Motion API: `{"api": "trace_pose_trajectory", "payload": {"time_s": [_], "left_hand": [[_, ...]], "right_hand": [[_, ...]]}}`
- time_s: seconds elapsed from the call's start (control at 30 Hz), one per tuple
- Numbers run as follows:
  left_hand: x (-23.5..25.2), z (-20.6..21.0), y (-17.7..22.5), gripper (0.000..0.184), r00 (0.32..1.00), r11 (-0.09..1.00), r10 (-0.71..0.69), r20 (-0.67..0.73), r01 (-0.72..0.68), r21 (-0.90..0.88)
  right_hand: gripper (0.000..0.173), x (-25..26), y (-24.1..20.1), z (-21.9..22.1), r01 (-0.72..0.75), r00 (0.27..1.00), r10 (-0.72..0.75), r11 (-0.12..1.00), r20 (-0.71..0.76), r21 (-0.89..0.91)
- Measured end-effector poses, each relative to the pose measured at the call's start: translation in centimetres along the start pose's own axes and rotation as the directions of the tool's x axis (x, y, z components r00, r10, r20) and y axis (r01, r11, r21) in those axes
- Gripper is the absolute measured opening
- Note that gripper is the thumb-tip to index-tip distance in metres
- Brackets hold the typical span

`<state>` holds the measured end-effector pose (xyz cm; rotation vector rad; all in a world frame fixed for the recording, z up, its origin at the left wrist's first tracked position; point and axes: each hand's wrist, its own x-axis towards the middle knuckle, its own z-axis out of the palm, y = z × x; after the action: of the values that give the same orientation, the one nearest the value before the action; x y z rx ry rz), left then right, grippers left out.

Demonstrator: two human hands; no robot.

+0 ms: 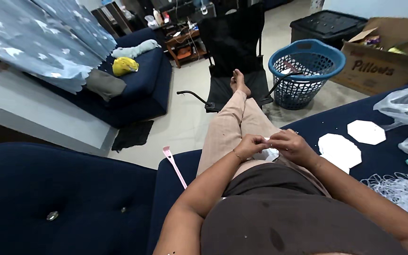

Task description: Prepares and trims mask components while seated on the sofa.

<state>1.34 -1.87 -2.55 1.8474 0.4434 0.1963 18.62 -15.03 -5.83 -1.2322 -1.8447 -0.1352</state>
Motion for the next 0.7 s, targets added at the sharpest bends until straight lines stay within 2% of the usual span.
{"api": "trace_pose_trajectory", "payload": {"time_s": [0.17, 0.3, 0.43, 0.5, 0.57, 0.63, 0.7], "left_hand": [[0.1, -0.3, 0.2, 0.014, 0.999, 0.995, 0.008, 0.033, -0.011, 0.102], [0.1, -0.2, 0.1, 0.015, 0.999, 0.995, 0.013, 0.039, -0.017, 0.098], [0.3, -0.2, -0.2, 0.016, 0.999, 0.994, 0.029, 0.044, -0.033, 0.101], [0.3, -0.1, -0.2, 0.018, 0.997, 0.994, 0.034, 0.062, -0.04, 0.101], [0.4, 0.0, -0.3, 0.018, 0.996, 0.994, 0.057, 0.07, -0.063, 0.085], [0.5, 0.1, -0.5, 0.018, 0.994, 0.994, 0.076, 0.079, -0.082, 0.074], [0.6, 0.1, -0.7, 0.018, 0.994, 0.993, 0.073, 0.086, -0.081, 0.083]], "right_hand": [[0.023, 1.5, 0.7, -1.1, 0.144, 0.976, -0.138, 0.989, 0.168, -0.024], [0.019, 1.6, 0.9, -0.9, 0.194, 0.969, -0.179, 0.978, 0.17, -0.076], [0.014, 1.3, 0.7, -0.4, 0.158, 0.977, -0.13, 0.973, 0.166, -0.169], [0.014, 1.0, 0.8, 0.0, 0.11, 0.985, -0.086, 0.98, 0.147, -0.164], [0.014, 0.6, 0.6, 0.4, 0.002, 0.993, 0.01, 0.994, 0.114, -0.107], [0.015, 0.5, 0.1, 0.4, -0.165, 0.983, 0.165, 0.986, 0.082, -0.017], [0.017, 0.4, -0.4, 0.6, -0.349, 0.937, 0.344, 0.934, 0.065, 0.083]]}}
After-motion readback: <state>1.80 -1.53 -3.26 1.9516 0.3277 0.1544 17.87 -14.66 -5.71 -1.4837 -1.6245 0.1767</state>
